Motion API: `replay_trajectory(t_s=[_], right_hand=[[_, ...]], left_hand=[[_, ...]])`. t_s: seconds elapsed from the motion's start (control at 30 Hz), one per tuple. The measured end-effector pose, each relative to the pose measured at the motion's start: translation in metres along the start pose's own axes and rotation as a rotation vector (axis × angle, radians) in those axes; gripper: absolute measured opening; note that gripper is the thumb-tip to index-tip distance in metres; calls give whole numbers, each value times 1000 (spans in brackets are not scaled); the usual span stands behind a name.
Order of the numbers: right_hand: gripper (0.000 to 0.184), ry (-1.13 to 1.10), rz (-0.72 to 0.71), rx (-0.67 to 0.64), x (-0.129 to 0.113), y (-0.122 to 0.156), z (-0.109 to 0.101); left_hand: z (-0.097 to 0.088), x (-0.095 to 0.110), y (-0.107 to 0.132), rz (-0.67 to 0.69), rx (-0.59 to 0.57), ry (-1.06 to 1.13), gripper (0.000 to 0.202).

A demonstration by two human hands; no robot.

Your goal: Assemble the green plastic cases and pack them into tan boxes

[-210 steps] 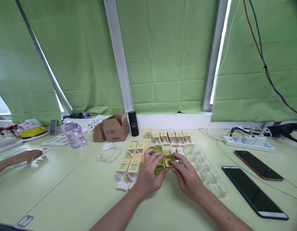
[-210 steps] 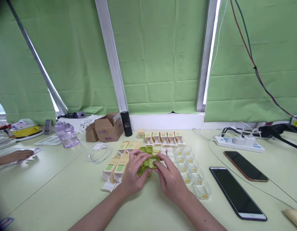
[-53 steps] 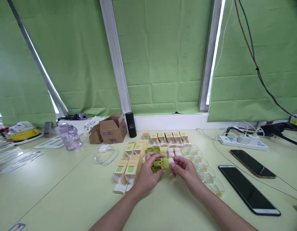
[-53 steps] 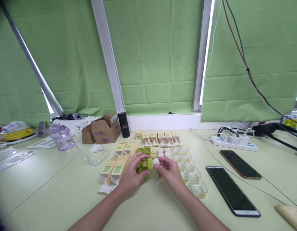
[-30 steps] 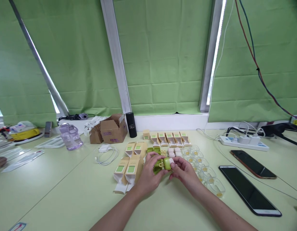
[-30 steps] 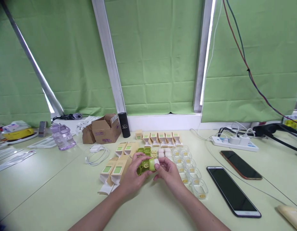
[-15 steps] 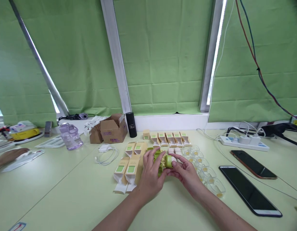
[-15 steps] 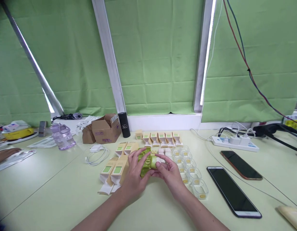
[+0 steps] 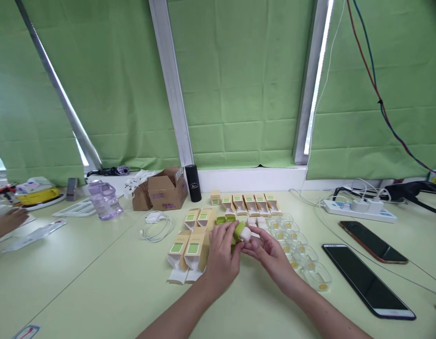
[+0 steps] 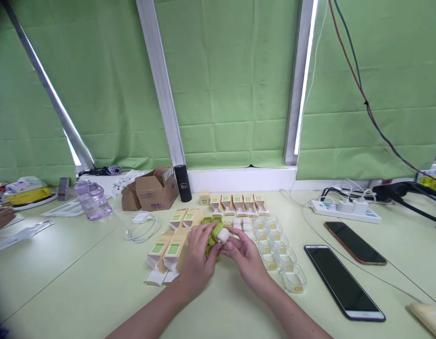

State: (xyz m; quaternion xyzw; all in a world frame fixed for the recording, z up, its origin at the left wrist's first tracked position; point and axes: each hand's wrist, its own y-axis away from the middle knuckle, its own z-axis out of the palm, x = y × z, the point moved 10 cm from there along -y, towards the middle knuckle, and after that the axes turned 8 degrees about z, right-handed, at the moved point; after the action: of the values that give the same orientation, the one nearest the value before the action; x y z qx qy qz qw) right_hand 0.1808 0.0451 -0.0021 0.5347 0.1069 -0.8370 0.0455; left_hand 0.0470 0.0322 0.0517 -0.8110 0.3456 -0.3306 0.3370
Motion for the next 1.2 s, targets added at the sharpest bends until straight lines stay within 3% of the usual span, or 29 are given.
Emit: replay_trajectory(t_s=[0.23, 0.4, 0.5, 0.93, 1.2], right_hand=[[40, 373, -194, 101, -15, 6, -8], [45, 855, -514, 153, -39, 23, 3], [46, 1050, -620, 141, -40, 29, 12], [40, 1066, -693, 124, -39, 29, 15], [41, 1069, -693, 122, -40, 30, 16]], left_hand=[[5, -17, -1, -216, -13, 388, 40], [16, -23, 1, -296, -60, 555, 45], [22, -20, 3, -310, -98, 619, 46], [37, -9, 4, -371, -118, 907, 45], [41, -12, 4, -415, -33, 935, 34]])
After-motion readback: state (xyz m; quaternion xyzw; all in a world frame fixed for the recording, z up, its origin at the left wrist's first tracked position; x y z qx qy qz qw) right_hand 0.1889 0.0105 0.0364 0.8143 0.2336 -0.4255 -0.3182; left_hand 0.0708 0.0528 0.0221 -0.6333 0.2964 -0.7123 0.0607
